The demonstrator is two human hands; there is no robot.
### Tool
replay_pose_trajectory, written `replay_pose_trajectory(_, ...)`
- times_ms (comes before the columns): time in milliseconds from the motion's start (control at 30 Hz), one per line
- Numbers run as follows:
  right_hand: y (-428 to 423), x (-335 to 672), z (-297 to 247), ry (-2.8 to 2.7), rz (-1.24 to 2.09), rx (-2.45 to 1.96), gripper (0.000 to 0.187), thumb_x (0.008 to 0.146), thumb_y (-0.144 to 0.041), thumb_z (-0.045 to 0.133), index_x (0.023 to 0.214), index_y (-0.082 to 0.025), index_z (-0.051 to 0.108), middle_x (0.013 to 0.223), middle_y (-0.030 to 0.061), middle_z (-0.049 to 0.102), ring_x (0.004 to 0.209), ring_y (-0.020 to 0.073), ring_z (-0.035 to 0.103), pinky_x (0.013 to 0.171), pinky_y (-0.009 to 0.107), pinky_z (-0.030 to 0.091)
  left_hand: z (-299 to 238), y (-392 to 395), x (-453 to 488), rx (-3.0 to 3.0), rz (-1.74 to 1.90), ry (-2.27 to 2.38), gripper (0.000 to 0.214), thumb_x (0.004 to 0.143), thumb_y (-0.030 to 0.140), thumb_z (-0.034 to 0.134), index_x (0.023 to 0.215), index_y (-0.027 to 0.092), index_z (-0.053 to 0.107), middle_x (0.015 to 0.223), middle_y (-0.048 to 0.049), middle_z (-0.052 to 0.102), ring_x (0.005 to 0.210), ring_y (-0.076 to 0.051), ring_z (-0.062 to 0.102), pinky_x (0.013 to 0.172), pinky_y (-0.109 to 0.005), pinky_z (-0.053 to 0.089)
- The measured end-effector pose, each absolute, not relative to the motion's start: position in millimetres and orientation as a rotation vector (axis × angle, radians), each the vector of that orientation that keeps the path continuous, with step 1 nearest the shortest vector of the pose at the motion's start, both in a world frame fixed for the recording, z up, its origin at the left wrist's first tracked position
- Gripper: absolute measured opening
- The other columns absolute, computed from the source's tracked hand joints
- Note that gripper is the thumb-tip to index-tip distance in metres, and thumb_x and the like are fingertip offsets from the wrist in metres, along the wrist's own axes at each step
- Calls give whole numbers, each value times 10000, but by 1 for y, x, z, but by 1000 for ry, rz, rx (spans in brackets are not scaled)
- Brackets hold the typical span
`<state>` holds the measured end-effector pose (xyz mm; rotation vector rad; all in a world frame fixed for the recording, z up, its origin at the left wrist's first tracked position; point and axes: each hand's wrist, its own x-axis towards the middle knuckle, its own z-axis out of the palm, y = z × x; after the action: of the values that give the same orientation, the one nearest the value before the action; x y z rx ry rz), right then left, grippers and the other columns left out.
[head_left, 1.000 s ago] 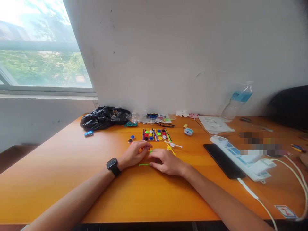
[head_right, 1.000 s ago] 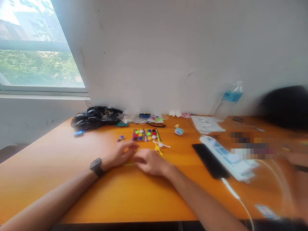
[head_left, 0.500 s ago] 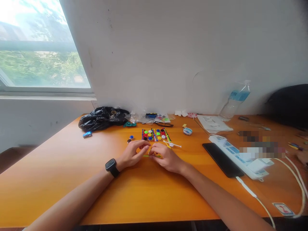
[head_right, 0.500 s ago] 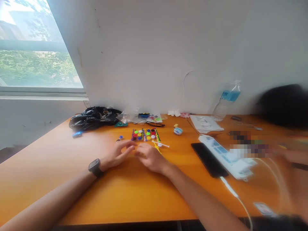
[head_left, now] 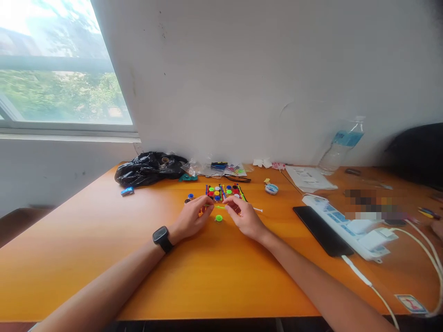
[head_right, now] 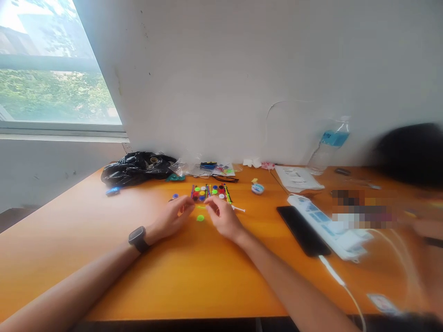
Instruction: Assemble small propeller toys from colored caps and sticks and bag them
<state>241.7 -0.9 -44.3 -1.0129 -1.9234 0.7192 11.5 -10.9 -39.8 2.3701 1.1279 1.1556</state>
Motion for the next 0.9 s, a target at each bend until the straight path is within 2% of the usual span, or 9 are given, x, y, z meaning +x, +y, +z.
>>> replay_pose_trajectory(100,1,242,-44,-1870,788,-1020,175,987,-320,565,1086,-211,659,918,33,675,817,182,633,721,300,501,-40,-11,11,2363,1146,1109,162,1050,268,514,1080,211,662,962,-44,730,789,-162,640,729,-270,494)
replay_pose_trajectory(200,3,242,-46,-1853,844,-1050,171,963,-342,594,1044,-204,654,852,19,637,759,176,602,691,298,491,-44,-11,11,2400,1069,1075,197,1008,276,597,1180,230,681,985,-36,737,778,-159,644,722,-264,497)
replay_pose_trajectory(467,1,240,-54,-1836,983,-1126,162,926,-357,617,996,-211,616,773,-28,539,507,105,472,454,232,320,-47,-9,12,2471,1019,1068,106,974,230,639,1017,230,736,911,-24,738,771,-159,655,695,-255,474)
replay_pose_trajectory(567,-1,238,-56,-1862,969,-1140,138,926,-332,608,983,-207,621,785,-23,550,519,102,487,465,226,350,-46,-10,12,2473,991,1075,84,954,209,649,961,220,732,888,-21,732,764,-155,652,688,-252,468)
replay_pose_trajectory(733,0,237,-59,-1903,872,-1144,135,918,-308,608,945,-186,659,827,21,610,656,143,544,537,237,426,-46,-11,14,2498,919,1035,164,966,229,644,1089,237,754,887,-23,719,770,-155,654,697,-253,480)
replay_pose_trajectory(900,2,237,-59,-1925,848,-1161,123,912,-279,600,925,-178,669,837,32,650,648,144,547,559,252,434,-44,-12,16,2569,920,1020,171,1014,292,614,1030,233,773,899,-43,720,781,-162,667,702,-264,491)
